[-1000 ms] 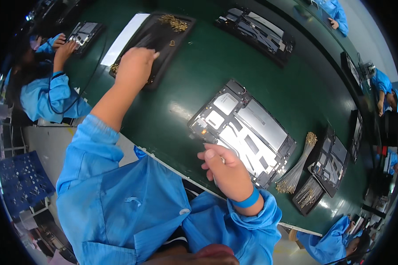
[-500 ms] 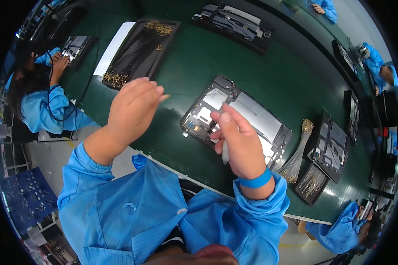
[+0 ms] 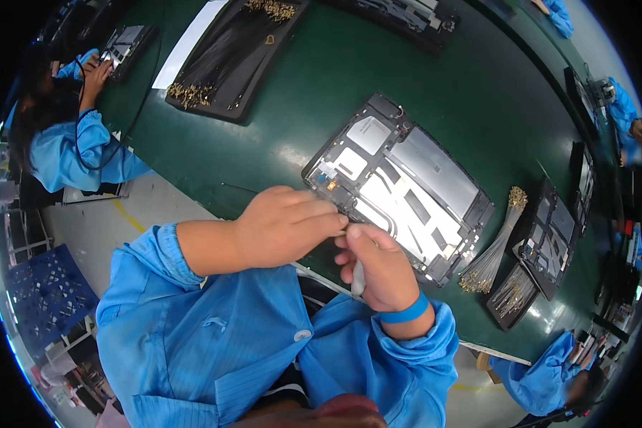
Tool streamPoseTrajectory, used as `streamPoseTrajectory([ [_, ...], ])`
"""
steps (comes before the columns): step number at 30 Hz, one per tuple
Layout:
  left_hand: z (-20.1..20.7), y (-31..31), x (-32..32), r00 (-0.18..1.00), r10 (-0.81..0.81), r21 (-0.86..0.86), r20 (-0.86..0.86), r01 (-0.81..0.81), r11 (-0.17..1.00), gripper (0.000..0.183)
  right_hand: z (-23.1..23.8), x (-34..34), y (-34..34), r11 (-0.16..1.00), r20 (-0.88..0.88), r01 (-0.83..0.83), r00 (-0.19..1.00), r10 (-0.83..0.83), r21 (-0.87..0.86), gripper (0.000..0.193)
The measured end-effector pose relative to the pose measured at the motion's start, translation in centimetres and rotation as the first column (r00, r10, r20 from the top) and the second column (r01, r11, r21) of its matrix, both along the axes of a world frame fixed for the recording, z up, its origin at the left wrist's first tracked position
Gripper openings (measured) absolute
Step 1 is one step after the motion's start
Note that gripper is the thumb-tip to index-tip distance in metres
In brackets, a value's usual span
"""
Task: The recorder is assembling internal components of tablet devices on an electronics manufacturing assembly line.
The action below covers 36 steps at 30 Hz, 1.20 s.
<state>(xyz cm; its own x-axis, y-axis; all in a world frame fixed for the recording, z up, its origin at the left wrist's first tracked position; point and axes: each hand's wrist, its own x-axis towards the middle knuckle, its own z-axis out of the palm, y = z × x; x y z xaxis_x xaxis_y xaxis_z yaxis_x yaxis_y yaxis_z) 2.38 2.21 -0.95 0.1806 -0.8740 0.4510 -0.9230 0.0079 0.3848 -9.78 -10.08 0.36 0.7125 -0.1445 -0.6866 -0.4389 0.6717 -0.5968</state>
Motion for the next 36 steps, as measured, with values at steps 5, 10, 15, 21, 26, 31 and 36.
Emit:
streamPoseTrajectory([
  [5, -1.1, -0.6, -0.3, 0.996, 0.093, -0.062, 0.016, -0.092, 0.994, 0.023, -0.1, -1.1, -0.8, 0.966, 0.020, 0.256, 0.966, -0.256, 0.024, 0.024],
  [10, -2.0, -1.0, 0.0, 0.999, 0.045, 0.041, -0.005, -0.044, 0.998, 0.023, 0.8, 0.8, -0.6, 0.819, 0.303, 0.542, 0.826, -0.476, -0.190, 0.029],
  [15, -1.7, -1.4, -0.4, 0.999, 0.031, 0.066, -0.039, -0.028, 0.997, 0.022, -1.2, 0.5, -0.2, 0.551, 0.394, 0.555, 0.831, -0.391, -0.623, 0.034],
  [21, -1.6, -1.8, -0.6, 0.998, 0.060, 0.094, 0.012, -0.061, 0.994, 0.019, -2.6, 0.2, 0.3, 0.430, 0.521, 0.571, 0.819, -0.240, -0.700, 0.029],
  [26, -1.3, -1.8, -0.6, 0.998, 0.058, 0.130, 0.010, -0.059, 0.990, 0.018, -3.3, 0.2, 0.3, 0.382, 0.566, 0.603, 0.795, -0.218, -0.700, 0.027],
  [31, -1.1, -1.9, -0.5, 0.999, 0.042, 0.142, -0.004, -0.041, 0.989, 0.017, -3.2, 0.3, 0.3, 0.395, 0.579, 0.615, 0.785, -0.221, -0.683, 0.028],
  [36, -0.8, -1.9, -0.5, 0.999, 0.034, 0.164, -0.011, -0.031, 0.986, 0.017, -3.5, 0.2, 0.3, 0.380, 0.563, 0.602, 0.797, -0.219, -0.702, 0.027],
])
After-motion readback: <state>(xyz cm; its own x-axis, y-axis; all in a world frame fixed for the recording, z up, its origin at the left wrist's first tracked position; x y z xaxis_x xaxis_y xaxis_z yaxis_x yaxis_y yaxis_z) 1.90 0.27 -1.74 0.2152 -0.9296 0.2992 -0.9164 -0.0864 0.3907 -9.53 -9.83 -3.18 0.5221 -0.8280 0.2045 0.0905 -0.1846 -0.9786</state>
